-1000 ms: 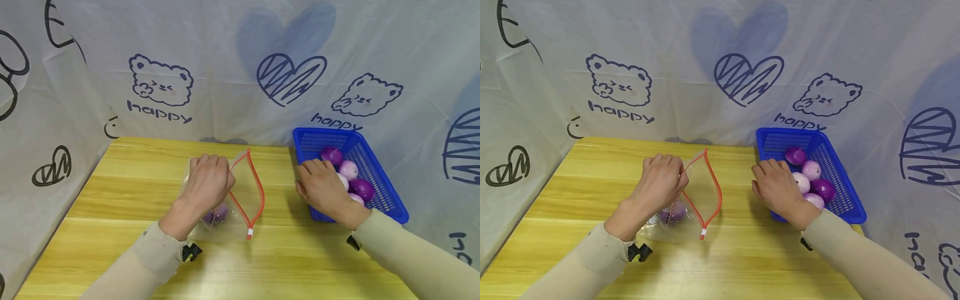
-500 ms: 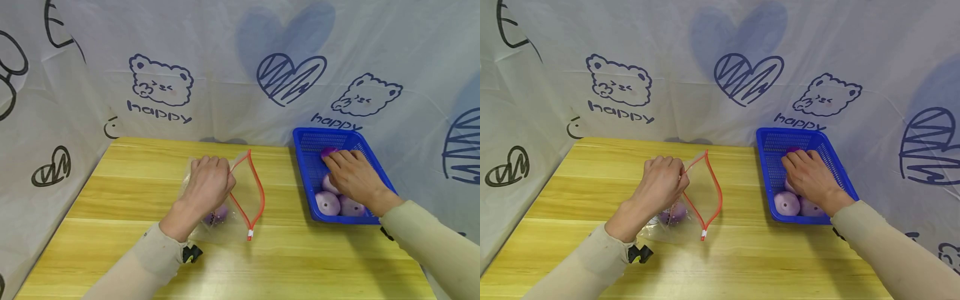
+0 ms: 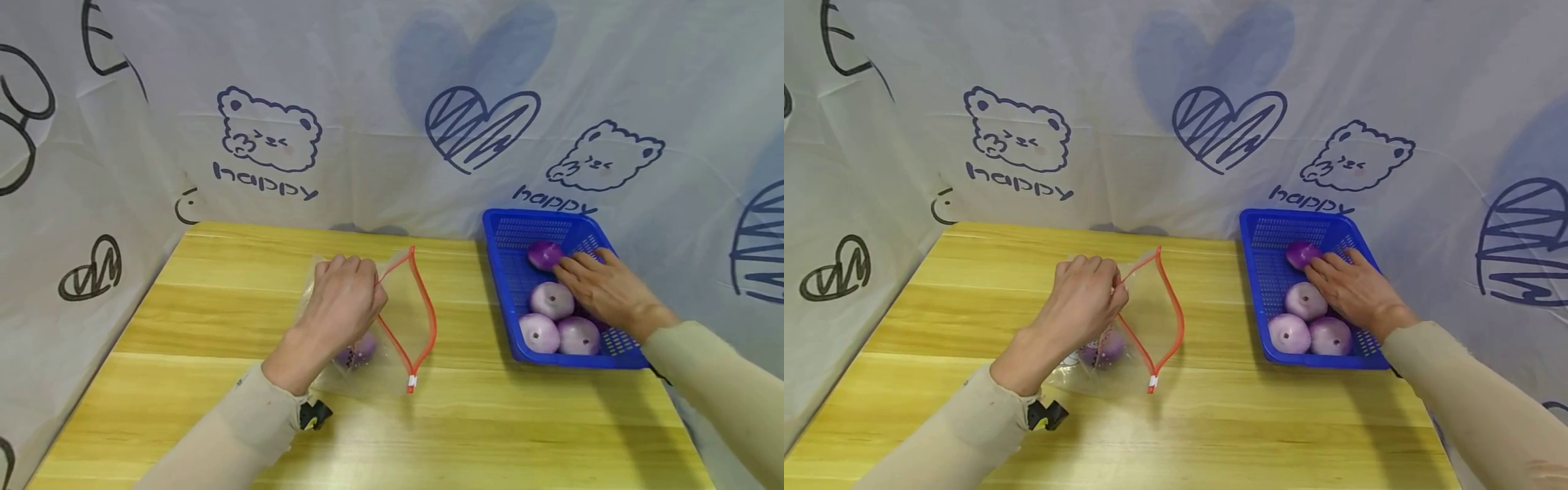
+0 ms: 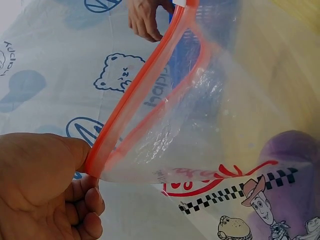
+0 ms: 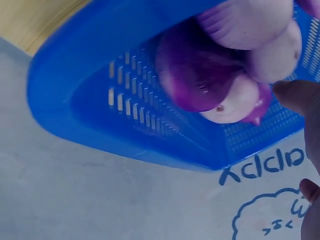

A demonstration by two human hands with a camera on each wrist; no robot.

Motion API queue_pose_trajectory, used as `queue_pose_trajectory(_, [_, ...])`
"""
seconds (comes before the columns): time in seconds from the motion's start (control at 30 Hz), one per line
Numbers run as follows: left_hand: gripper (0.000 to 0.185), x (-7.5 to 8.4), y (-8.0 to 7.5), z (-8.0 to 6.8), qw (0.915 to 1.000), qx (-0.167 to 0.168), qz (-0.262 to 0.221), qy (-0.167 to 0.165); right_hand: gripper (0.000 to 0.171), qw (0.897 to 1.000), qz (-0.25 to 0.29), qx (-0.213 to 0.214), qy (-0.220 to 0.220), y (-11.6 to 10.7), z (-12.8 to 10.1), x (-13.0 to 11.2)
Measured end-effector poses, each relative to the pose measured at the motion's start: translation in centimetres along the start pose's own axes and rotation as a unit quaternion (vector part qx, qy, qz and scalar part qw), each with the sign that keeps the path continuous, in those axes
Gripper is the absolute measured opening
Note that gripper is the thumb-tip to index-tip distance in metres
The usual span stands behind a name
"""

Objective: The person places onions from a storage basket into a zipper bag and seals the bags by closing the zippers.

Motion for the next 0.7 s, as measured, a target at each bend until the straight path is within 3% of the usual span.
queue_pose_trajectory(0.17, [0.022, 0.1, 0.0, 0.0, 1.0, -0.001, -0.001, 0.001, 0.049, 0.998, -0.003, -0.058, -0.008, 1.1, 0.3, -0.2])
queue_pose_trajectory(0.33, [0.021, 0.2, -0.1, 0.0, 1.0, -0.006, -0.003, 0.0, 0.052, 0.996, -0.004, -0.088, -0.017, 1.6, 0.9, -0.7])
queue_pose_trajectory(0.7, [0.021, 0.3, 0.2, 0.1, 0.9997, -0.022, -0.005, -0.004, 0.049, 0.998, -0.008, -0.048, -0.034, 2.2, 1.5, -1.3])
Point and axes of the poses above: each hand's wrist, its own z-axis towards the middle knuckle, its own y-axis out of the palm, x = y × z, the point moved 6 cm from there along z, towards the middle knuckle, and after that the axes turned 13 degrees about -x, right-handed, at the moved point
